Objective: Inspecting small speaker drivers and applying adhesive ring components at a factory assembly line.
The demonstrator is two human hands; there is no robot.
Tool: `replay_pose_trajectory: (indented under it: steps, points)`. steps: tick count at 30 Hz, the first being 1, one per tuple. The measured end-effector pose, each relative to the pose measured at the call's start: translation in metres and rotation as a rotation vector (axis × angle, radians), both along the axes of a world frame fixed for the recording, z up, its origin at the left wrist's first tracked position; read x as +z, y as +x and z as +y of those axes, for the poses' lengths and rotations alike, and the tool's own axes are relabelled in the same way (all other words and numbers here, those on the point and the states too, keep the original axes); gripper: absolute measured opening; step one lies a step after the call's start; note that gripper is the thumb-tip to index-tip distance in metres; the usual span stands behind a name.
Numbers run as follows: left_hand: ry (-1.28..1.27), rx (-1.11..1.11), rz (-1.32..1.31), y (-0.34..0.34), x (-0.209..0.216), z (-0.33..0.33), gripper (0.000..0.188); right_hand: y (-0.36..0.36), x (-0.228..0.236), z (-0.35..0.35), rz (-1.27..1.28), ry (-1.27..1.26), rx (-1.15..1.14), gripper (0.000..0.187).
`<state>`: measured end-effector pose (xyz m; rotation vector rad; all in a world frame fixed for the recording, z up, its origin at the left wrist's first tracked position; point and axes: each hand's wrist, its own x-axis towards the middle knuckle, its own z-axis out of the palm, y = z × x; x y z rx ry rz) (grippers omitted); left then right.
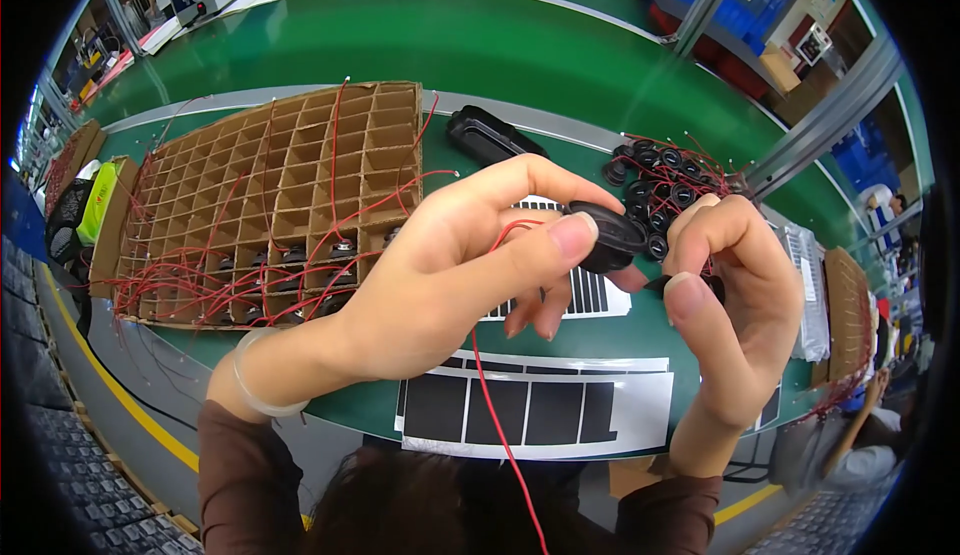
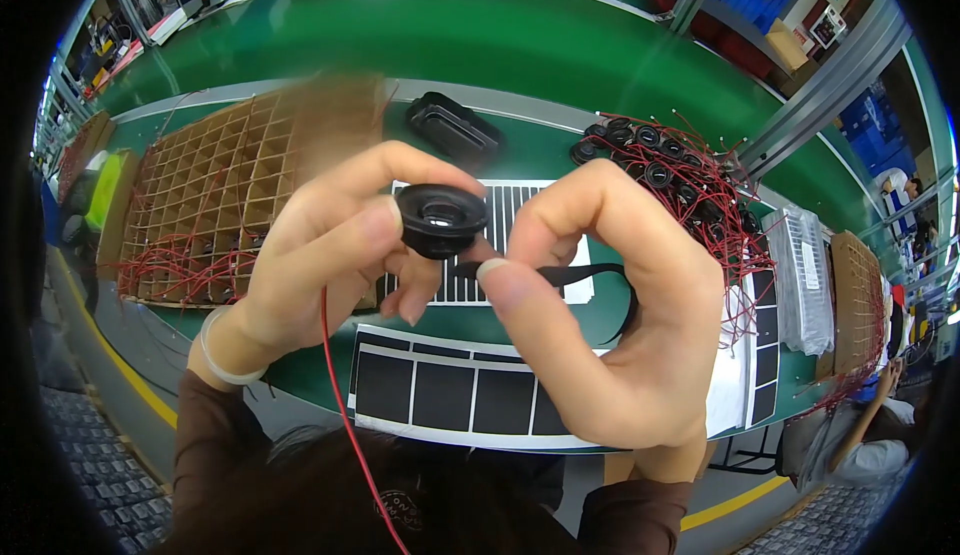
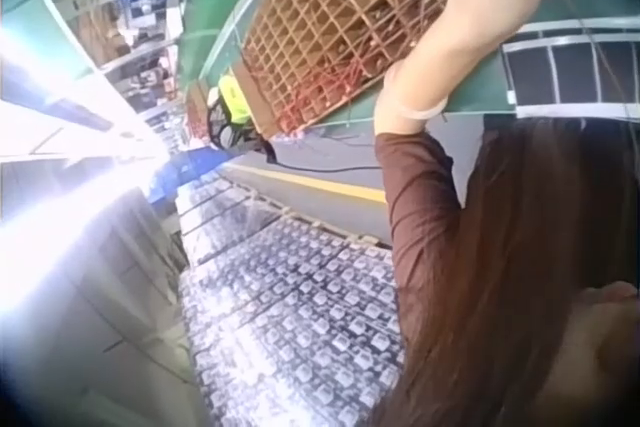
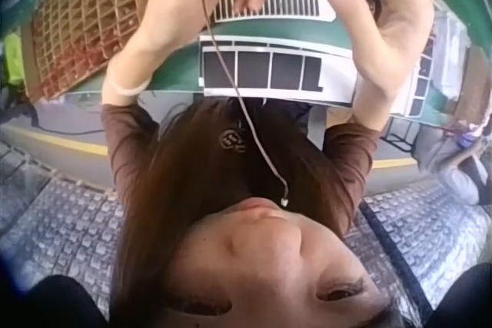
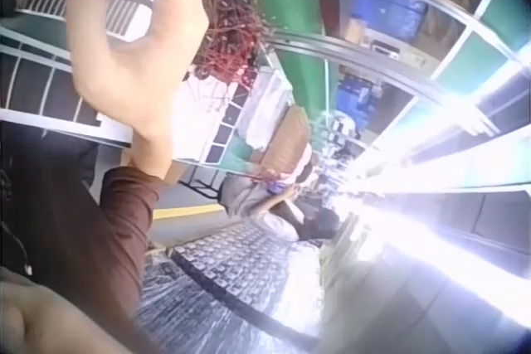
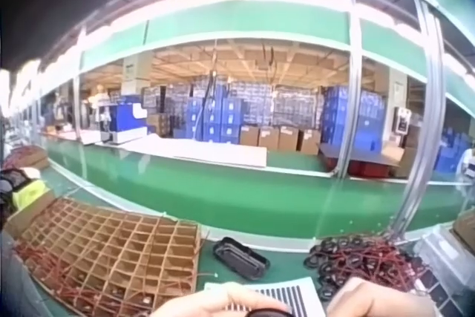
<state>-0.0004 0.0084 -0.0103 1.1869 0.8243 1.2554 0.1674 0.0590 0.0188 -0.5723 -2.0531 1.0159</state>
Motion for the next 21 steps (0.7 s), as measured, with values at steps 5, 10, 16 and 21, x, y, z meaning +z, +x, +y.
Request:
replay_pose_trajectory:
  steps: [5,10,16,21]
  points:
    - [0.043,-0.033,-0.004,0.0007,0.0002,-0.0039,0.039,-0.0026,-0.0002,-0.0009,0.016,-0.011,0.039,0.016]
    - [0.101,-0.007,-0.014,0.0062,0.0002,-0.0047,0.037,-0.0019,-0.0005,-0.0010,0.005,-0.015,0.039,0.017]
    - [0.112,-0.024,-0.029,0.0052,-0.0022,-0.0043,0.035,-0.0033,-0.0030,-0.0003,-0.014,0.019,0.034,0.018]
    - [0.094,-0.032,-0.020,0.0051,0.0008,-0.0064,0.034,-0.0027,-0.0018,-0.0013,-0.026,0.025,0.031,0.019]
